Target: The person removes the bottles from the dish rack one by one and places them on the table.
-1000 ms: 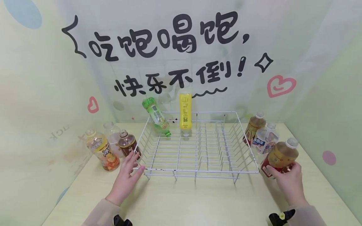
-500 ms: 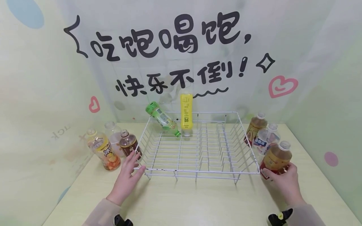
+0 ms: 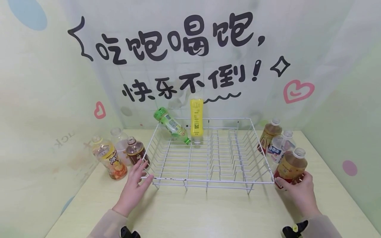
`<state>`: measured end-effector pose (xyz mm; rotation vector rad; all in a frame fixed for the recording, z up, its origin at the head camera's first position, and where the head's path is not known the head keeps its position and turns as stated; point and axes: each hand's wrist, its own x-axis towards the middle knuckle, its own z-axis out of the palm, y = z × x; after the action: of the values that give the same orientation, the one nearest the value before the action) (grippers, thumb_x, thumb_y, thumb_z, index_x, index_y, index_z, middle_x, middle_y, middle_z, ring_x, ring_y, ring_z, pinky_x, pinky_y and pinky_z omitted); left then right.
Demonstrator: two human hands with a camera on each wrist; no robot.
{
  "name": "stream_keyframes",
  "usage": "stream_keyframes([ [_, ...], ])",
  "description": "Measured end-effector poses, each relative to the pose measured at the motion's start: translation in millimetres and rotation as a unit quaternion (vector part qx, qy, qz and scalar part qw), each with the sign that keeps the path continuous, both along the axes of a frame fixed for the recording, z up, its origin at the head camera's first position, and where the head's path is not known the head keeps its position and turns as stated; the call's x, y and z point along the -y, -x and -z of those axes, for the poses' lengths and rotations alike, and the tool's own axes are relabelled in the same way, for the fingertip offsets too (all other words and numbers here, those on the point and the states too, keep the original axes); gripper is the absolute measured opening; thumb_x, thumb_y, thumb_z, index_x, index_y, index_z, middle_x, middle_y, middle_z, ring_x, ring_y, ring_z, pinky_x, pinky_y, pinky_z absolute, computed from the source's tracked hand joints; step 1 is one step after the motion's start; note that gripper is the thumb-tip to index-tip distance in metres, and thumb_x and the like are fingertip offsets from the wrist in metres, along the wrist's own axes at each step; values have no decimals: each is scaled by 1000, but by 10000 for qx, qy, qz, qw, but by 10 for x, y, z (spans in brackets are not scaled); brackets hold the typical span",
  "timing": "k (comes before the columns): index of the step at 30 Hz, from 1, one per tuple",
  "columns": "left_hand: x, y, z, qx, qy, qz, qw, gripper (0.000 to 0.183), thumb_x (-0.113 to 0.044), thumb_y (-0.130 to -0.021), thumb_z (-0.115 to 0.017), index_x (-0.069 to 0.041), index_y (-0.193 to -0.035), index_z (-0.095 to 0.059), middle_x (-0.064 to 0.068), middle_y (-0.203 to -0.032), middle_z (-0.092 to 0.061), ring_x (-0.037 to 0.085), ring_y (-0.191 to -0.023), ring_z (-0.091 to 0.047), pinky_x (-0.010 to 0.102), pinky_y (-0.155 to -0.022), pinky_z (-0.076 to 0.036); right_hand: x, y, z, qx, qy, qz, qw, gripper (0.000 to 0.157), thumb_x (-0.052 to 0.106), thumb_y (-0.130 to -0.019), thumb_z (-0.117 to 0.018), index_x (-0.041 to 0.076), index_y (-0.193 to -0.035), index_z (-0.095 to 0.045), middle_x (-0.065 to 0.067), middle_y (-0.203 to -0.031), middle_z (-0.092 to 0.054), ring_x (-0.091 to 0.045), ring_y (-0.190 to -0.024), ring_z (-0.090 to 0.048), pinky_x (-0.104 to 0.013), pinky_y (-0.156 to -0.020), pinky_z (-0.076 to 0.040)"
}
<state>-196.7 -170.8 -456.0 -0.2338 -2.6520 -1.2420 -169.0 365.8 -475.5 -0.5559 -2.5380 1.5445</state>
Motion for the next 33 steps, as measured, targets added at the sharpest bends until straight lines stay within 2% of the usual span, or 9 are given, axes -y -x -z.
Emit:
stream_keyframes([
  [10,-5,-9,3,-40,-28,3,10000,68,-47,-95,-56,-11,-149,-35,6,-159,-15,33,-121,-50,52,-93,-48,-4,-4,8,-132,29,1,9999,103,32,-88,-71,-13,-145,3,-42,-144,-15,-53,-130,-25,-65,-105,-25],
  [17,-7,-5,4,-22,-44,-5,10000,68,-47,-95,-55,-11,-149,-35,6,-159,-14,33,-121,-51,53,-94,-47,-11,-45,-31,-317,67,-85,9994,106,20,-87,-73,-10,-146,9,-42,-147,-5,-59,-131,-17,-67,-106,-20],
  [20,-4,0,8,-14,-25,-15,10000,68,-48,-95,-55,-12,-149,-35,6,-160,-14,33,-121,-51,53,-94,-47,-11,-84,-99,-402,62,9,9992,101,14,-88,-69,-9,-147,10,-39,-150,-1,-59,-132,-13,-68,-106,-18],
  [23,-2,4,10,-10,-30,-14,10000,68,-48,-95,-55,-11,-149,-35,6,-160,-14,33,-121,-51,54,-94,-46,-27,-141,-177,-535,58,143,9984,90,11,-92,-58,-8,-147,10,-39,-151,-1,-57,-134,-10,-67,-108,-14],
  [25,-2,4,11,-3,-51,-23,10000,69,-48,-95,-55,-11,-149,-35,6,-160,-14,33,-121,-51,53,-94,-47,-40,-189,-227,-678,19,268,9973,82,12,-95,-52,-6,-148,8,-38,-151,-3,-55,-135,-9,-63,-111,-11],
  [28,-4,2,9,4,-75,-41,10000,68,-48,-95,-55,-11,-149,-35,5,-160,-15,32,-121,-51,53,-93,-47,-45,-268,-309,-963,-206,616,9932,73,12,-97,-47,-3,-151,0,-32,-153,-11,-43,-138,-14,-54,-115,-12],
  [30,-6,-1,5,36,-96,-46,9999,68,-48,-95,-56,-12,-149,-35,4,-160,-14,31,-121,-51,52,-93,-48,-29,-320,-385,-1195,-372,1023,9868,70,11,-96,-49,1,-152,-9,-20,-151,-26,-29,-137,-23,-39,-116,-16],
  [33,-11,-4,-5,84,-120,-35,9999,67,-45,-95,-56,-12,-149,-35,3,-160,-14,31,-122,-50,52,-93,-48,34,-366,-545,-1896,-503,1629,9670,63,4,-90,-53,7,-147,-26,4,-134,-41,-9,-123,-36,-19,-106,-24],
])
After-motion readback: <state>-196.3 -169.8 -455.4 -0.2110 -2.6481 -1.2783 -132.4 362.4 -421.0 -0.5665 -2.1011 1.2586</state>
